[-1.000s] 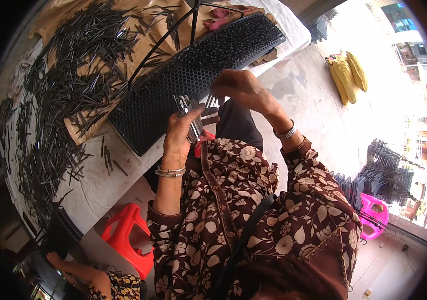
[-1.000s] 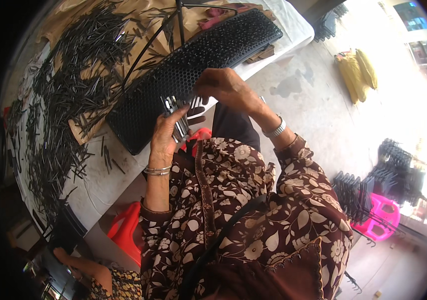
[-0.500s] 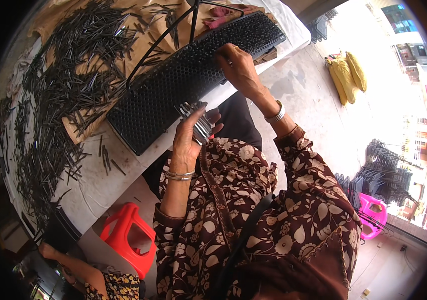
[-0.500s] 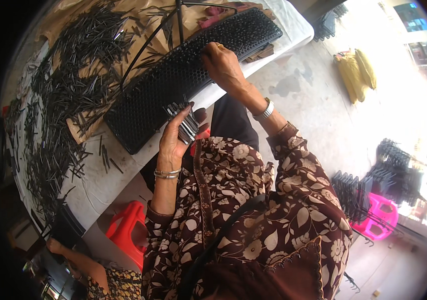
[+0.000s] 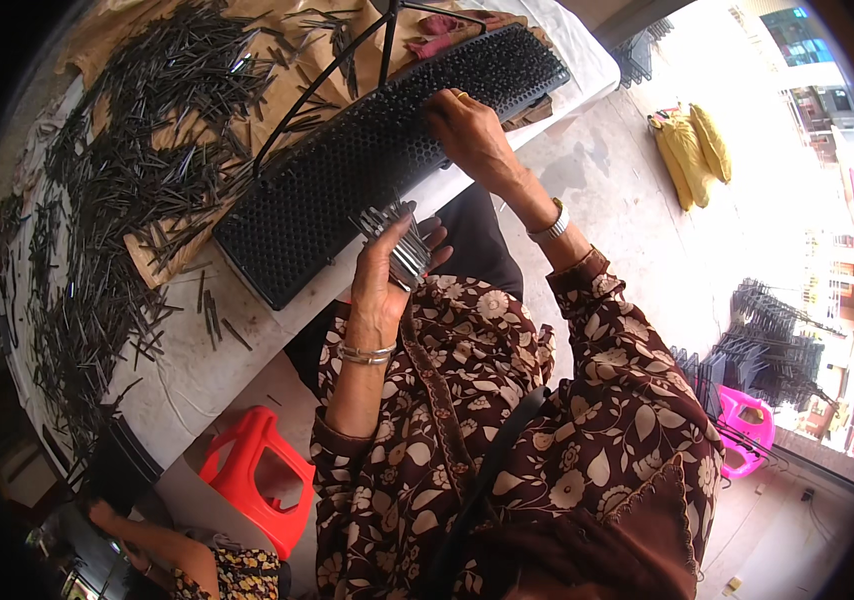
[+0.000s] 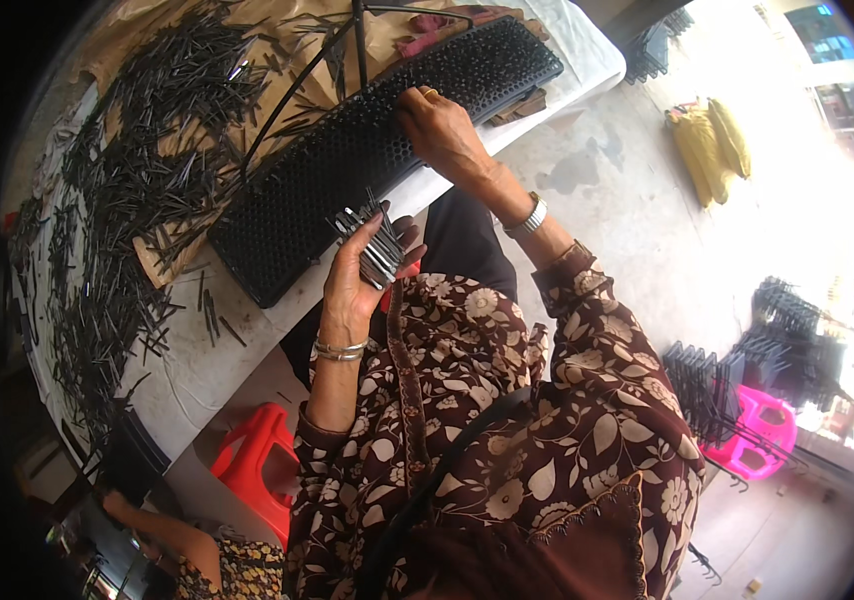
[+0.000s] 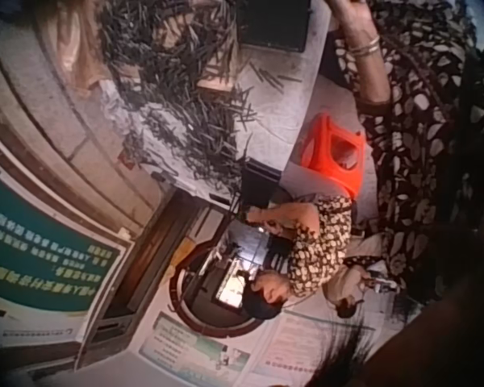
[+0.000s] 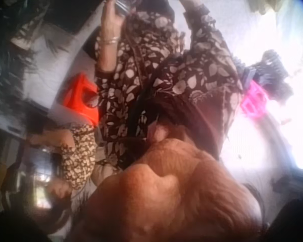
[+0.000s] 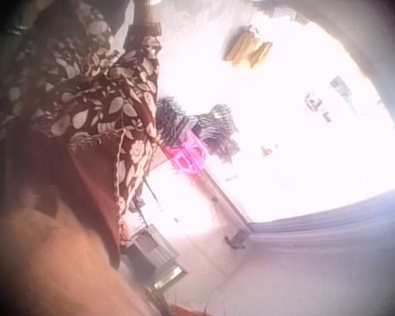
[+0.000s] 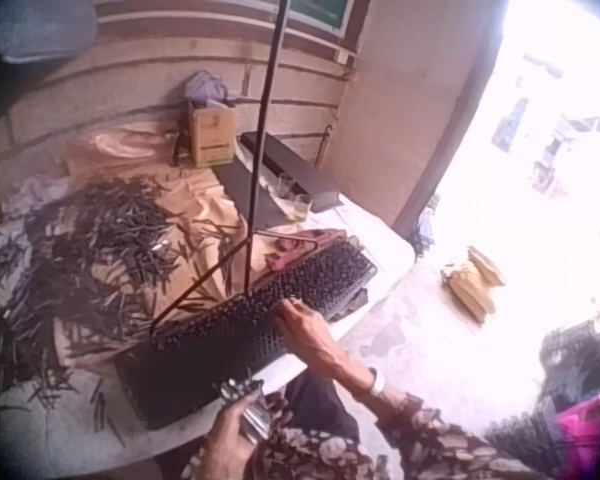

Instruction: The person sorts small metal pins by hand, then inserts them into a grid template for assembly.

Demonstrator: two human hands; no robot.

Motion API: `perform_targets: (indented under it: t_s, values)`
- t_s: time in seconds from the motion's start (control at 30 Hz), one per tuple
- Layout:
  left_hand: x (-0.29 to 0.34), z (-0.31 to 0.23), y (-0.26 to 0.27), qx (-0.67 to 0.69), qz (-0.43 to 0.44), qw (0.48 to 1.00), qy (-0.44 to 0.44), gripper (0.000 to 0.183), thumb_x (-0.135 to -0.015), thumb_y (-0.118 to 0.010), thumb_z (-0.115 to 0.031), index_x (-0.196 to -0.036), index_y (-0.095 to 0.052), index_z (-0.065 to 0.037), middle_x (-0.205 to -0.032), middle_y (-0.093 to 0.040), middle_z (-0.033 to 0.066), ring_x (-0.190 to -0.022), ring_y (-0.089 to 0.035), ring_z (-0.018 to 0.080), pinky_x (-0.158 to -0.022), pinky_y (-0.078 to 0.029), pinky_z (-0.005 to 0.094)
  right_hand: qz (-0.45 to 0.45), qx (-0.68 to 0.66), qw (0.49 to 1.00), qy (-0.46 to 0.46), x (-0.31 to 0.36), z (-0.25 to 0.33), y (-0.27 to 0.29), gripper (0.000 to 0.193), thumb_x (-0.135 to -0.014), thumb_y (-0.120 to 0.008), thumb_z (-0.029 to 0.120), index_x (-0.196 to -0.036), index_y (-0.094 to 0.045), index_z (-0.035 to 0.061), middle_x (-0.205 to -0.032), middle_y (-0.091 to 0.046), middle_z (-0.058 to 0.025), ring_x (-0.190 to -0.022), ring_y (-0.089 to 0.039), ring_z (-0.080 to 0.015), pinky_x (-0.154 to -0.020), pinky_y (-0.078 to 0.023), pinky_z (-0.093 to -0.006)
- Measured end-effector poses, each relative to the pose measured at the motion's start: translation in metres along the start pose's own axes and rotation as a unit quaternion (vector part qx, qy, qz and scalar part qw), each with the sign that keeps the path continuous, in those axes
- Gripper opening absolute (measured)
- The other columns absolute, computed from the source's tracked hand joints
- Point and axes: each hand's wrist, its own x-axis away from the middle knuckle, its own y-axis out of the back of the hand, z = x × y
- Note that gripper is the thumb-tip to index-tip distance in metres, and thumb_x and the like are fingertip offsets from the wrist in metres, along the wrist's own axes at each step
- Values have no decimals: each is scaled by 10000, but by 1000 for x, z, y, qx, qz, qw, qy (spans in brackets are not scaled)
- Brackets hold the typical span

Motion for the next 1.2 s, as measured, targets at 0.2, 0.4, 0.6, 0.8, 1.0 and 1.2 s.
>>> perform_targets:
  t_s: [0.2, 0.4, 0.6, 0.8, 1.0, 1.2]
  values:
    - [4, 1, -2, -32, -27, 999, -30, 281, -872, -669, -183, -1106, -622, -36, -971, -669, 150, -843, -667, 234, -736, -582, 392, 25, 1, 998, -52, 4, 7, -2, 126, -865, -598, 129, -926, -577, 21, -858, -588, -174, -816, -602, -378, -678, -492, -446]
    - [5, 1, -2, -98, -60, 991, -70, 231, -866, -681, -198, -1027, -634, -39, -871, -708, 125, -700, -654, 147, -569, -518, 279, -12, 123, 991, -42, 6, 9, -10, 120, -842, -644, 203, -865, -653, 86, -839, -583, -119, -818, -591, -321, -710, -441, -438]
    - [8, -1, -9, -101, -68, 989, -86, 243, -845, -702, -199, -1001, -624, -30, -853, -708, 134, -687, -657, 155, -532, -495, 260, -58, 110, 991, -57, 16, 4, -13, 146, -816, -677, 244, -925, -717, 156, -924, -565, -66, -905, -552, -253, -771, -399, -386]
    - [9, 2, -10, -104, -65, 988, -97, 256, -827, -718, -195, -998, -640, -21, -860, -707, 141, -699, -672, 172, -523, -497, 262, -18, 121, 991, -48, 22, -1, -14, 155, -816, -679, 256, -935, -721, 166, -961, -552, -78, -920, -523, -263, -780, -392, -377]
    - [11, 3, -12, -111, -67, 986, -107, 258, -820, -724, -189, -999, -649, -19, -858, -709, 136, -703, -677, 176, -528, -499, 260, -43, 177, 983, -26, 28, 5, -16, 193, -820, -673, 263, -974, -724, 157, -1003, -550, -86, -944, -502, -268, -808, -383, -382]
    - [14, 3, -13, -152, -74, 979, -118, 244, -816, -727, -188, -986, -661, -25, -837, -713, 118, -711, -678, 164, -536, -482, 255, 61, -114, 980, -149, 37, 48, 13, 260, -867, -677, 255, -1058, -683, 78, -951, -598, -96, -870, -586, -219, -741, -460, -341]
